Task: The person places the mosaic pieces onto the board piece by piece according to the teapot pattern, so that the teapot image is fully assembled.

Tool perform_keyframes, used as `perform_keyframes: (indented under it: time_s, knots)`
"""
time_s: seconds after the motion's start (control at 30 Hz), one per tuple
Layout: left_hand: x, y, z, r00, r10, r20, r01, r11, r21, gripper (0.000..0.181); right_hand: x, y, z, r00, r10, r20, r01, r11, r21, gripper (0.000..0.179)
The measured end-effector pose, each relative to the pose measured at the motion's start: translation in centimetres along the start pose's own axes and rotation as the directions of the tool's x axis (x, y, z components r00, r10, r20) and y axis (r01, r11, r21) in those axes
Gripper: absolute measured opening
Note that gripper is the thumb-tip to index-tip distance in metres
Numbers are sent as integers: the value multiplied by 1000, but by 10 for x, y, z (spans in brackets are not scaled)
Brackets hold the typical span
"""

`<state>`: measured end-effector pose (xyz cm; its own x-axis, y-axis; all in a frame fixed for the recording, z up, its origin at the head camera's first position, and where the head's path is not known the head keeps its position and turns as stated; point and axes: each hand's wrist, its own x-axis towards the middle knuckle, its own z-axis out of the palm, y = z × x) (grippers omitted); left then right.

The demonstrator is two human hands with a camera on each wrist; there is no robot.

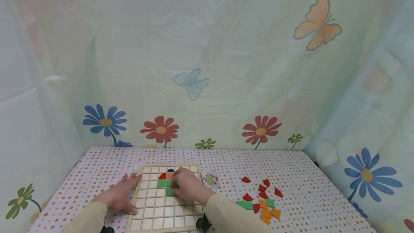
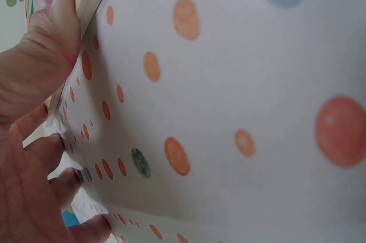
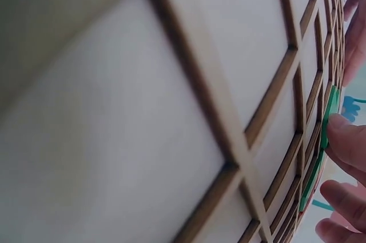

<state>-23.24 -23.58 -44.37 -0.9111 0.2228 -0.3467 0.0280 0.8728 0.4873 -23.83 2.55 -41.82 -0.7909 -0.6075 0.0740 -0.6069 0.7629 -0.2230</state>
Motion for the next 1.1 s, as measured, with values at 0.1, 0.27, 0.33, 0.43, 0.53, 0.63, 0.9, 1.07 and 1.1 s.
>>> perform_keyframes:
  time_s: [0.1,0.27,0.33,0.43,0.53,0.63,0.9,1.07,1.1]
  knots:
    - [-6,7,-3,1000,6,3,-6,1000,7,118,-1,-1,0,1000,4,-3,-4,1000,1,5]
    - [-16,17,-7,1000,15,-7,-15,1000,21,113,-1,-1,-1,1000,4,-9,-4,1000,-4,5]
    - [-18,19,-7,1000,18,-9,-17,1000,26,112,-1,-1,-1,1000,4,-8,-4,1000,-3,5]
    - [-20,20,-8,1000,12,-10,-12,1000,25,112,0,0,-1,1000,-1,-6,1,1000,-6,5]
    - [-21,21,-8,1000,3,-9,-3,1000,20,113,0,1,-1,1000,-11,-6,11,1000,-13,5]
    - [-20,21,-8,1000,-4,-5,4,1000,16,113,-2,1,-2,1000,-9,-10,9,1000,-7,5]
    - [-21,21,-8,1000,6,-5,-6,1000,22,112,-11,9,-11,998,57,14,-59,989,136,4]
    - [-15,15,-6,1000,8,4,-8,1000,8,115,-21,19,-20,995,95,15,-95,968,233,6]
    - [-11,10,-4,1000,19,5,-19,1000,11,116,-24,22,-23,994,105,16,-106,964,246,6]
